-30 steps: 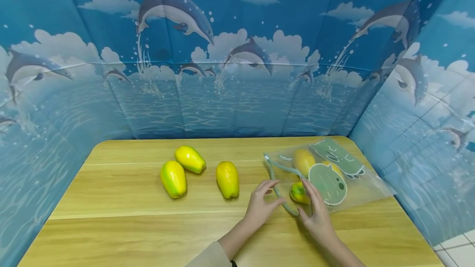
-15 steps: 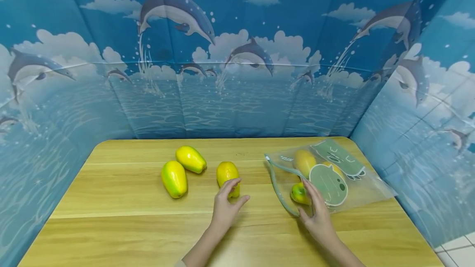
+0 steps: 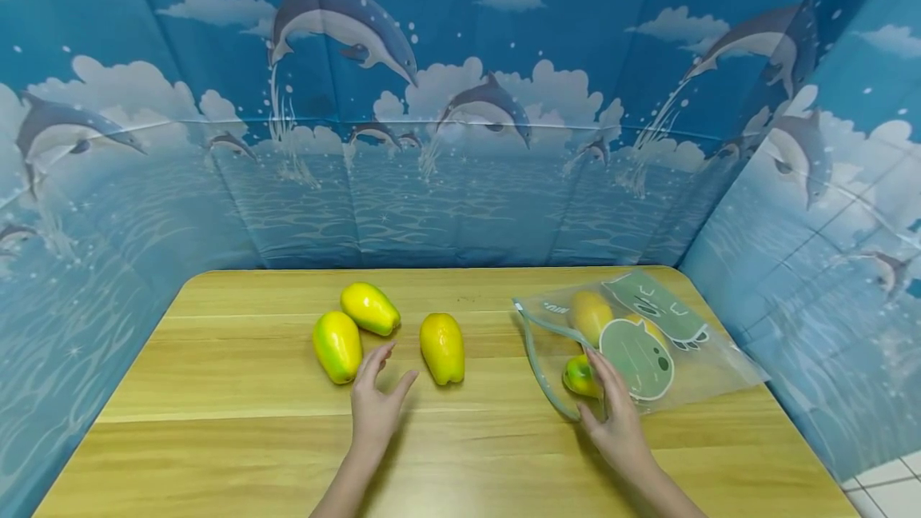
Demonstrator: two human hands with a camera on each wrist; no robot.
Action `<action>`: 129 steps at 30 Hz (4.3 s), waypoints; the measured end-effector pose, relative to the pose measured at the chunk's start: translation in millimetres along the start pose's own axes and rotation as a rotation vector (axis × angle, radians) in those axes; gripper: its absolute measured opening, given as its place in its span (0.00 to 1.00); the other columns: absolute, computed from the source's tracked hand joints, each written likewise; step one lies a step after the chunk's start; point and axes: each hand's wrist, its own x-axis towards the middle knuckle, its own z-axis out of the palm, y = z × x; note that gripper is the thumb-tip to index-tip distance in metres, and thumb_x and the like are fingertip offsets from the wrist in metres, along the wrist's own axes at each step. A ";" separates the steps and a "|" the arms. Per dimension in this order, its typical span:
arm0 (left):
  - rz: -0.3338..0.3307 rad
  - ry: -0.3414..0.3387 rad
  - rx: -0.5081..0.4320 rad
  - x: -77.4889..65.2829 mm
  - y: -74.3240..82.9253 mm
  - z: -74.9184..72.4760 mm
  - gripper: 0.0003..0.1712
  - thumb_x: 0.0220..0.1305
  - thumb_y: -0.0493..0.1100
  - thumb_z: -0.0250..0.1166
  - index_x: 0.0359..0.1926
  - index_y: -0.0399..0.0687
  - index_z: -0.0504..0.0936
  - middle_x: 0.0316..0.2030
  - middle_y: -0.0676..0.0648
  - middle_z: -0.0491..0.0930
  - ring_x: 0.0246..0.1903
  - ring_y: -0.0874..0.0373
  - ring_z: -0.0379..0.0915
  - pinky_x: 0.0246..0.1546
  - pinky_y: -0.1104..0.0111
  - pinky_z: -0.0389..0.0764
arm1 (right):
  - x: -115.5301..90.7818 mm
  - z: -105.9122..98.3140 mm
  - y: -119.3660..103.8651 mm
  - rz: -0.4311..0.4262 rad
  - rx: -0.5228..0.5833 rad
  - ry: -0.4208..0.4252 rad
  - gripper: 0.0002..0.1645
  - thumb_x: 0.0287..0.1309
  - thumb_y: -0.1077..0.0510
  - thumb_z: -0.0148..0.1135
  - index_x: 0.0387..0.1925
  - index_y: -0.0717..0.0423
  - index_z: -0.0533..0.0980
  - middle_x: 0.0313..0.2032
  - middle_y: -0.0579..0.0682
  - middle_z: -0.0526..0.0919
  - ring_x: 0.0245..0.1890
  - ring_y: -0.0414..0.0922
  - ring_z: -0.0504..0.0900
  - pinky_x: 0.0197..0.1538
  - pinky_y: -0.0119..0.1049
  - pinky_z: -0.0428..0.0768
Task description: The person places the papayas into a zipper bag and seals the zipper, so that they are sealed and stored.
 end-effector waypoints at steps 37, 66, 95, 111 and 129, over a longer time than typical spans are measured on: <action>-0.238 0.411 0.086 6.3 -88.0 -46.8 0.32 0.42 0.27 0.71 0.52 0.31 0.71 0.53 0.37 0.67 0.55 0.46 0.61 0.62 0.62 0.62 | -1.6 0.0 3.0 -0.004 0.007 -0.005 0.53 0.12 0.92 0.60 0.55 0.81 0.60 0.53 0.76 0.64 0.63 0.34 0.56 0.60 0.18 0.59; -0.423 0.404 -0.025 11.0 -92.4 -56.3 0.37 0.51 0.31 0.67 0.62 0.36 0.63 0.57 0.39 0.61 0.58 0.44 0.59 0.60 0.63 0.65 | -1.1 -1.6 2.0 -0.011 -0.017 0.005 0.53 0.12 0.92 0.61 0.55 0.81 0.61 0.52 0.76 0.65 0.63 0.33 0.56 0.60 0.18 0.59; -0.105 0.379 -0.095 11.8 -35.2 -41.5 0.30 0.44 0.23 0.67 0.53 0.24 0.71 0.45 0.40 0.71 0.44 0.66 0.67 0.46 0.83 0.72 | 0.0 -1.7 -0.3 0.022 -0.022 0.005 0.52 0.14 0.92 0.60 0.55 0.80 0.61 0.53 0.75 0.65 0.62 0.35 0.59 0.60 0.17 0.58; 0.051 0.143 -0.192 -2.8 -11.5 -1.9 0.31 0.40 0.21 0.68 0.51 0.23 0.72 0.43 0.33 0.72 0.44 0.65 0.68 0.49 0.80 0.72 | -14.5 3.6 29.3 0.028 -0.006 -0.002 0.57 0.14 0.90 0.63 0.59 0.75 0.60 0.57 0.70 0.64 0.63 0.34 0.57 0.61 0.18 0.57; 0.013 -0.063 -0.210 -17.1 18.5 43.4 0.31 0.40 0.27 0.71 0.50 0.30 0.75 0.45 0.36 0.74 0.46 0.51 0.71 0.49 0.63 0.77 | -17.7 3.0 33.6 0.043 0.021 -0.017 0.57 0.18 0.89 0.62 0.62 0.71 0.59 0.58 0.70 0.63 0.64 0.36 0.57 0.61 0.19 0.58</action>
